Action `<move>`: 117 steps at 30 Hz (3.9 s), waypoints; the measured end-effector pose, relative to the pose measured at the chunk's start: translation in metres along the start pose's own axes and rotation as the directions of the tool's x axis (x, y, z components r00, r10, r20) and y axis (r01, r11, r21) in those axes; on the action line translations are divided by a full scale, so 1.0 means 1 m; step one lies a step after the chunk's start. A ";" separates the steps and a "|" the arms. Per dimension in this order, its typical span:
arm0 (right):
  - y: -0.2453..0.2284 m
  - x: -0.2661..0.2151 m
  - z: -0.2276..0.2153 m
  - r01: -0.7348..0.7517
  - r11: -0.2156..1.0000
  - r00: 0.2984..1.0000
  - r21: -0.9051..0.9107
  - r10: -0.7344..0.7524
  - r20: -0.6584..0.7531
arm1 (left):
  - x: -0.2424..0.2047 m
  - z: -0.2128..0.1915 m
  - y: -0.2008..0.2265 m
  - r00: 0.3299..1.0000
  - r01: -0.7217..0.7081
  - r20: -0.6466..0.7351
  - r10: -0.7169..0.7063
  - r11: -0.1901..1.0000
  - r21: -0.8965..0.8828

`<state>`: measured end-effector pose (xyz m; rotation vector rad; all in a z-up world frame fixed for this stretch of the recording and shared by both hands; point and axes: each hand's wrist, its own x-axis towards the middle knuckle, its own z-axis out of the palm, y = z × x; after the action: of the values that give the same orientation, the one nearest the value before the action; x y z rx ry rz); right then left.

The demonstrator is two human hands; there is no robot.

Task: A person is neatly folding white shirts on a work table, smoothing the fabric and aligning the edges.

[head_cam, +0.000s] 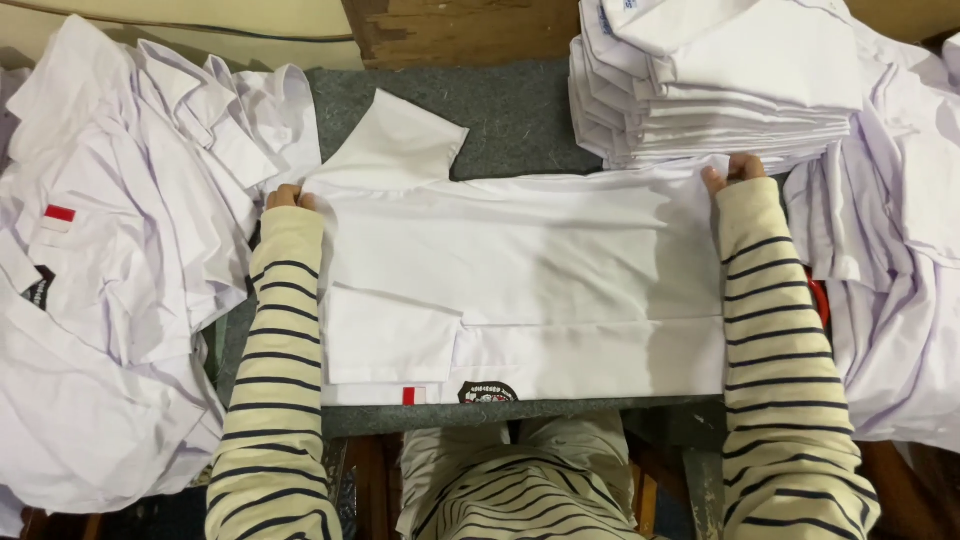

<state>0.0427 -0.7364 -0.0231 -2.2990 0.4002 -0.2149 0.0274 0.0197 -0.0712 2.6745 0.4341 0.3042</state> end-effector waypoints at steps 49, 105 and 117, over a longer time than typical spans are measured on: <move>-0.062 -0.313 -0.094 -0.592 0.796 0.806 -0.126 0.589 -0.066 | -0.034 0.095 0.375 0.633 -0.556 0.660 0.404 0.830 0.025; -0.033 -0.317 -0.061 0.256 0.951 0.966 -0.172 -0.260 -0.001 | -0.249 0.104 0.528 0.448 -0.469 0.660 0.604 0.787 -0.402; -0.031 -0.269 -0.101 -0.141 0.979 0.990 0.149 0.141 0.012 | -0.266 0.169 0.462 0.588 -0.330 0.412 0.696 0.672 -0.663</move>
<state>-0.2297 -0.6902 0.0606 -2.1143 0.5265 -0.1670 -0.0559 -0.5335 -0.0623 2.0816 -0.6339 -0.3167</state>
